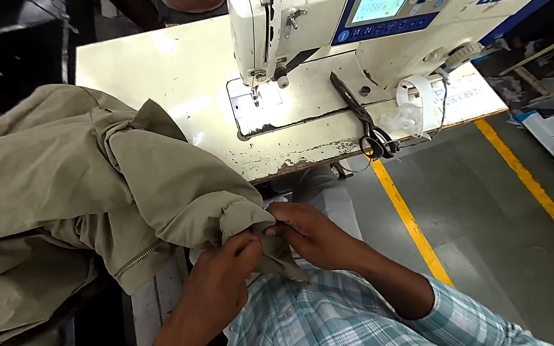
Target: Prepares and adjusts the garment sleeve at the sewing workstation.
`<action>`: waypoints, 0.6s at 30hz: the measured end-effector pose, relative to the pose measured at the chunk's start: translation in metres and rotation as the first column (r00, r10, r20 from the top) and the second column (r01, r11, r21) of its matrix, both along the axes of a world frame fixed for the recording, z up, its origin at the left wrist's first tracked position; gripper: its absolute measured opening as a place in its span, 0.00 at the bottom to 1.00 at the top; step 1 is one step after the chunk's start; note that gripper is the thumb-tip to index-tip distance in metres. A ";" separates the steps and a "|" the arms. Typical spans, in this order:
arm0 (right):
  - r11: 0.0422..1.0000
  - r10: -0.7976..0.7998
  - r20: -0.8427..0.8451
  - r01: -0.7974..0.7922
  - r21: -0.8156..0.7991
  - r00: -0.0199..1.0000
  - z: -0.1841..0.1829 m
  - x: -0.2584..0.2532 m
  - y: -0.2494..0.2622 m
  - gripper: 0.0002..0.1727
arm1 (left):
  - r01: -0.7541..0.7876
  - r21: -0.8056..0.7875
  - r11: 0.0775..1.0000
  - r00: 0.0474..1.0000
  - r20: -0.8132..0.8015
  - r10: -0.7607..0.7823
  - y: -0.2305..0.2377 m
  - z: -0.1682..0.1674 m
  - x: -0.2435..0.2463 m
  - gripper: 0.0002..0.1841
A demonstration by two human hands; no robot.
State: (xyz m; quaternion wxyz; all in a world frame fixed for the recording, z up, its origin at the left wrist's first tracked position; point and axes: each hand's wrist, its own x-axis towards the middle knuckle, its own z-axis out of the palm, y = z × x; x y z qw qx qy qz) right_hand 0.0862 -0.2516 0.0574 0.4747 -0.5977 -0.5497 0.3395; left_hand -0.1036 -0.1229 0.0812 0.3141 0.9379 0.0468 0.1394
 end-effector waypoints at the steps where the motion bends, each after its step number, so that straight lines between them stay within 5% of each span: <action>1: 1.000 0.027 -0.030 -0.027 0.011 0.999 0.001 0.000 0.002 0.09 | 0.020 0.077 0.997 1.000 0.019 -0.022 -0.007 0.006 0.005 0.06; 4: 0.993 0.099 0.007 -0.099 0.057 0.995 0.002 -0.002 0.005 0.09 | 0.053 0.310 0.949 0.998 0.014 -0.060 -0.016 0.006 0.006 0.04; 8: 0.993 -0.112 0.182 0.106 0.042 0.977 -0.008 -0.003 -0.005 0.08 | -0.092 0.451 0.888 0.993 -0.025 0.116 0.026 0.010 -0.020 0.04; 13: 0.988 -0.154 0.238 0.145 0.054 0.959 -0.005 -0.013 -0.003 0.10 | -0.156 0.097 0.983 0.987 -0.030 0.159 -0.034 0.038 -0.021 0.06; 18: 0.997 -0.081 0.249 0.082 0.004 0.965 0.002 -0.010 -0.003 0.10 | -0.471 0.239 0.849 0.882 0.097 0.462 -0.028 0.004 -0.007 0.15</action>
